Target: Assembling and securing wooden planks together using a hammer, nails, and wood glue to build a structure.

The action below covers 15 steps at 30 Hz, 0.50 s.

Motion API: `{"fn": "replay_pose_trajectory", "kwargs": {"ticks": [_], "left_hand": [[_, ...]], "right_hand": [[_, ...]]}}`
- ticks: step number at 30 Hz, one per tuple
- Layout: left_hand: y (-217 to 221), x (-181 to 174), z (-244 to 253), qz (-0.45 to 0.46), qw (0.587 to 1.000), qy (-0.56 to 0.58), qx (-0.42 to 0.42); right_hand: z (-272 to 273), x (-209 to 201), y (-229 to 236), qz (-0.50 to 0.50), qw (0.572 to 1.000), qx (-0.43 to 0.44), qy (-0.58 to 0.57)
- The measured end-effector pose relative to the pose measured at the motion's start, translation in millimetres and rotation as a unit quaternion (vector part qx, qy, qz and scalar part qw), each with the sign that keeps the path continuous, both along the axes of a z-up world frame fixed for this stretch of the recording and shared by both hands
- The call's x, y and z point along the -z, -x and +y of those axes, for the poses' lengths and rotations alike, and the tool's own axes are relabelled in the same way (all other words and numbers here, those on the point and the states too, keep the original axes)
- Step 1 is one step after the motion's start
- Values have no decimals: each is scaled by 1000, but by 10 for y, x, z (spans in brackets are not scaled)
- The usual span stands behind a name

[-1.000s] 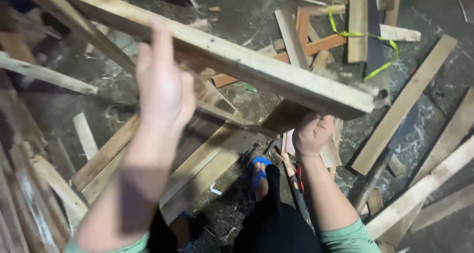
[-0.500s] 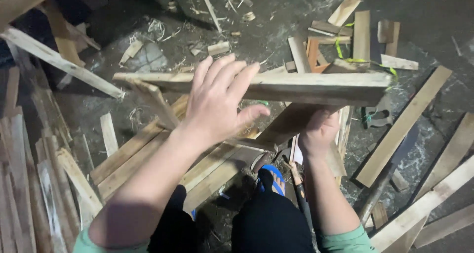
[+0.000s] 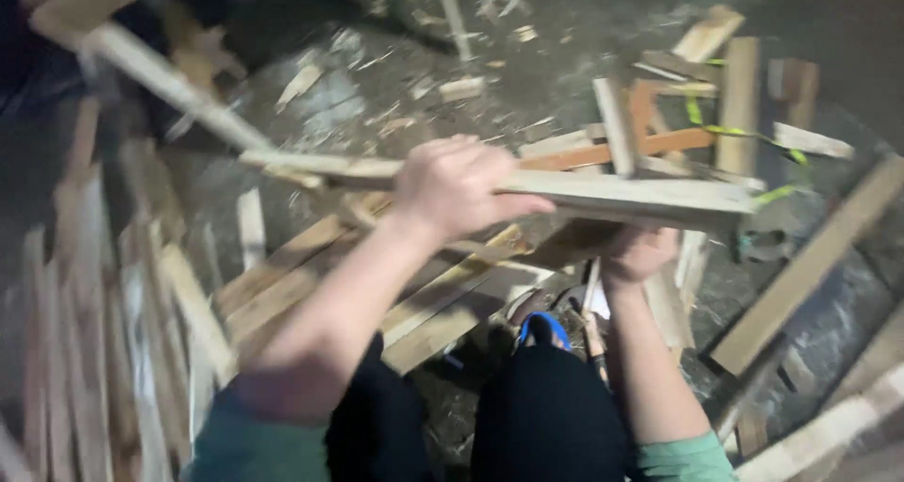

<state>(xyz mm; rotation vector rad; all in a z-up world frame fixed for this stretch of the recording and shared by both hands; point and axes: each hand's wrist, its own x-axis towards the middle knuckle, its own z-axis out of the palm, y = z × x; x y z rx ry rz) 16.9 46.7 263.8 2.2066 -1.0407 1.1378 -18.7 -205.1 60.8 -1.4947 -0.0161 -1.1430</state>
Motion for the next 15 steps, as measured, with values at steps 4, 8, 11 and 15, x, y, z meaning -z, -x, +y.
{"fn": "replay_pose_trajectory", "kwargs": {"ticks": [4,8,11,15], "left_hand": [[227,438,9,-14,995,19,-96],[451,835,544,-7,989,110,-102],[636,898,1133,150,917,328,-170],[451,1309,1693,419,764,439,-220]], "right_hand": [[-84,232,109,9,996,-84,-13],[-440,412,182,38,993,-109,-29],[-722,597,149,63,992,-100,-40],[-979,863,120,102,991,-60,-59]]}}
